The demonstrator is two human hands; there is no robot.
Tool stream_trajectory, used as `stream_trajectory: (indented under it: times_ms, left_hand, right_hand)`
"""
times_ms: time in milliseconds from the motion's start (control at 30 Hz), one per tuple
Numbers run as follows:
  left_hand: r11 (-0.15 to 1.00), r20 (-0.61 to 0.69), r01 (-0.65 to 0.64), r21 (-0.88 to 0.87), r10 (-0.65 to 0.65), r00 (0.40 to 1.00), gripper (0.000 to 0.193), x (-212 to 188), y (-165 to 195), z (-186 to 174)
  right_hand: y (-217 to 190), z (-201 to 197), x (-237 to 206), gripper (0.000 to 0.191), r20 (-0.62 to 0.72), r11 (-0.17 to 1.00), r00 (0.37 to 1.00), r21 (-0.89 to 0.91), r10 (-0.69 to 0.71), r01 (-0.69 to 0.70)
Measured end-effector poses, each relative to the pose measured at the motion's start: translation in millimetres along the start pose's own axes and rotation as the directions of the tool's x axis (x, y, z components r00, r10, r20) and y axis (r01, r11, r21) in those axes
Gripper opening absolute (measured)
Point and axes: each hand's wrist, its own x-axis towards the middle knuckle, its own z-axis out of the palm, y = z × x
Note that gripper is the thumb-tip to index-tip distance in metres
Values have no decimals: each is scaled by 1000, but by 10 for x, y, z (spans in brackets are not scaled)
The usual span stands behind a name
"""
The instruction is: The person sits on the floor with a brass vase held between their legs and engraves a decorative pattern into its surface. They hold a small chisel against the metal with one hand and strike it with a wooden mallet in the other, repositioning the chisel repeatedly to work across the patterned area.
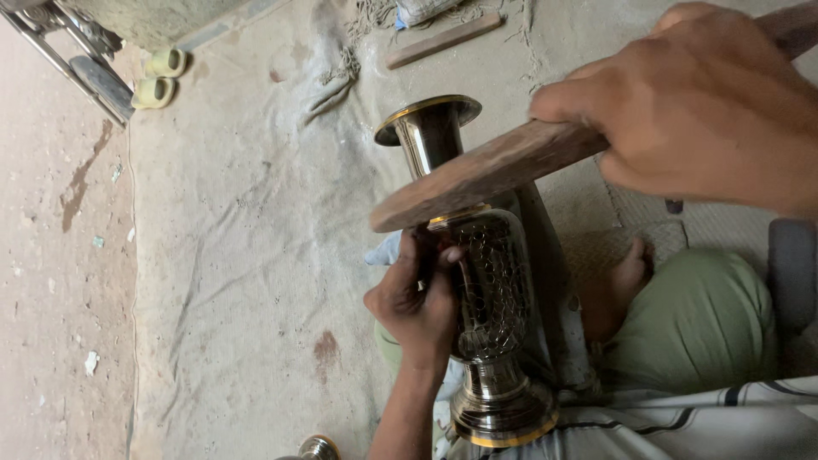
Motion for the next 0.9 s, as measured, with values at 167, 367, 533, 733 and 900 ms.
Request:
stream_trajectory:
  times_ms: [167, 367, 533, 733, 900]
  left_hand:
    - [998, 10, -37, -60, 38, 999, 42, -21, -5, -23]
    - [992, 386, 82, 97, -114, 915, 55, 329, 68, -51]
    - [989, 499, 145, 38, -145, 854, 49, 478, 122, -18]
    - [989, 495, 144, -29, -111, 862, 40, 461, 130, 5]
    - [995, 570, 96, 25, -93, 817, 39, 510, 152, -31]
  right_hand:
    - [-32, -98, -179, 45, 108, 989, 992, 120, 70, -83]
    - [-1, 645, -579, 43, 156, 962, 955, 69, 251, -264]
    - [-274, 1283, -795, 61, 356, 867, 876, 258, 325, -427]
    - [-69, 1185, -601, 46, 194, 514, 908, 771, 371, -374]
    - [-108, 1142, -732, 42, 149, 498, 899, 790, 411, -358]
